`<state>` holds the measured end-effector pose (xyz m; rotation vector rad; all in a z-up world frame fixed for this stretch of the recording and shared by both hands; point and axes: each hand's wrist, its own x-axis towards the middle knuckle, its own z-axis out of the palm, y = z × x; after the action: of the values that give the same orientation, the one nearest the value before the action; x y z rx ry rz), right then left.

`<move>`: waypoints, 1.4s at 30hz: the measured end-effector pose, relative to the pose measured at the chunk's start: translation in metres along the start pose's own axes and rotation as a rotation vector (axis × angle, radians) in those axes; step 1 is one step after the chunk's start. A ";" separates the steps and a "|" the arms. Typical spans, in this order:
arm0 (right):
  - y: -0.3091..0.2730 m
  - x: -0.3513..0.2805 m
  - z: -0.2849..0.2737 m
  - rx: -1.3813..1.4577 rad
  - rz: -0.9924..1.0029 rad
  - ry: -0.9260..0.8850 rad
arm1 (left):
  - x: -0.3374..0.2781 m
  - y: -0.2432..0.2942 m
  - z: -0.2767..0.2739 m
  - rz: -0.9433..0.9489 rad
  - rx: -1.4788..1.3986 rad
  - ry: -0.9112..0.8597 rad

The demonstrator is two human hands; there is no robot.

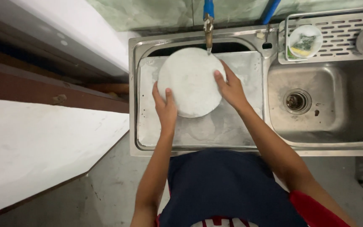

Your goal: Washing a round metal cake pan with soap and water in a sink.

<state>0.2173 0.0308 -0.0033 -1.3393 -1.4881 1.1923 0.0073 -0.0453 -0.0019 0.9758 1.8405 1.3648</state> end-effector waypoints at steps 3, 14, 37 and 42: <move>0.005 0.020 0.014 -0.041 -0.074 -0.005 | 0.001 -0.012 -0.005 -0.049 -0.022 0.045; -0.008 0.067 0.018 -0.001 -0.198 -0.116 | 0.004 -0.014 0.005 0.018 -0.081 0.099; 0.012 -0.057 -0.080 -0.149 -0.215 0.184 | 0.010 0.008 0.074 0.085 0.003 -0.117; 0.020 -0.062 -0.093 -0.126 -0.290 0.190 | 0.026 0.017 0.094 0.136 -0.032 -0.181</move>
<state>0.3198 -0.0180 0.0025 -1.2295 -1.5751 0.7785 0.0759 0.0260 -0.0113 1.1859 1.6387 1.3341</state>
